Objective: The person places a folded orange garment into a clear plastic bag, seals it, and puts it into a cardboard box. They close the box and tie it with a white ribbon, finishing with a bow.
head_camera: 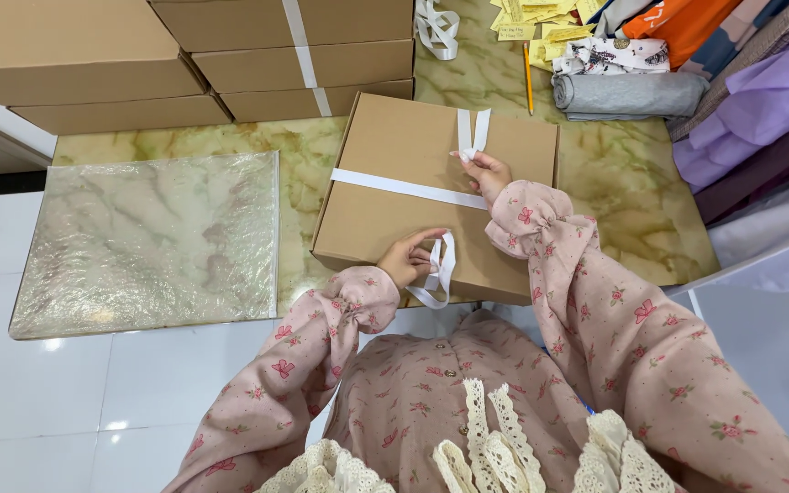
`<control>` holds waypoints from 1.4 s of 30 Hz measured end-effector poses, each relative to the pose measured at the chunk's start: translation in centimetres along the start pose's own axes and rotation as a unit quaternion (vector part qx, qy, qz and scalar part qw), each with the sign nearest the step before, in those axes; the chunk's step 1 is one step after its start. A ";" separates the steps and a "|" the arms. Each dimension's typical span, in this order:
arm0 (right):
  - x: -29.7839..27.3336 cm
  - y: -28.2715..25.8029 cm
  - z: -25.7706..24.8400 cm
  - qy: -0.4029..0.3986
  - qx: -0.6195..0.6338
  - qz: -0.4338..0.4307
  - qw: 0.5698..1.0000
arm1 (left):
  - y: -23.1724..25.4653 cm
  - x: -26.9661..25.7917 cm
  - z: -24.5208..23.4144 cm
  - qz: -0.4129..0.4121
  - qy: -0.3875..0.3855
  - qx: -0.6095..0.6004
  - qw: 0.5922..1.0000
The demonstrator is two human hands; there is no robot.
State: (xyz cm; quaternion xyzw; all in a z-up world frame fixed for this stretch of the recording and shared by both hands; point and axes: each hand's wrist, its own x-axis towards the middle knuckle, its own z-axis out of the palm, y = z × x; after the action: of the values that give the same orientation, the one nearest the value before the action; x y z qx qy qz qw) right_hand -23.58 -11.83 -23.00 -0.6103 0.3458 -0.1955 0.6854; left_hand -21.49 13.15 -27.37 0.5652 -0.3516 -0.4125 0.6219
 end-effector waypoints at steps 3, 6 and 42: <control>0.6 0.4 0.3 -0.028 0.025 0.004 0.999 | -0.7 0.2 -0.1 0.000 0.016 -0.006 1.000; 0.5 0.5 0.4 -0.045 0.016 0.004 0.999 | -0.8 0.4 -0.3 -0.008 0.017 -0.006 1.000; 1.4 2.6 0.0 -0.076 -0.003 -0.030 0.997 | -3.8 5.2 -3.6 -0.194 -0.033 -0.042 0.980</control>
State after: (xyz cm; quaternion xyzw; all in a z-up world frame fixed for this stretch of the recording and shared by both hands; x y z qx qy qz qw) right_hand -23.01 -12.35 -25.87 -0.6360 0.2748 -0.1683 0.7012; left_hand -16.51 9.87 -31.70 0.5823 -0.2378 -0.5579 0.5413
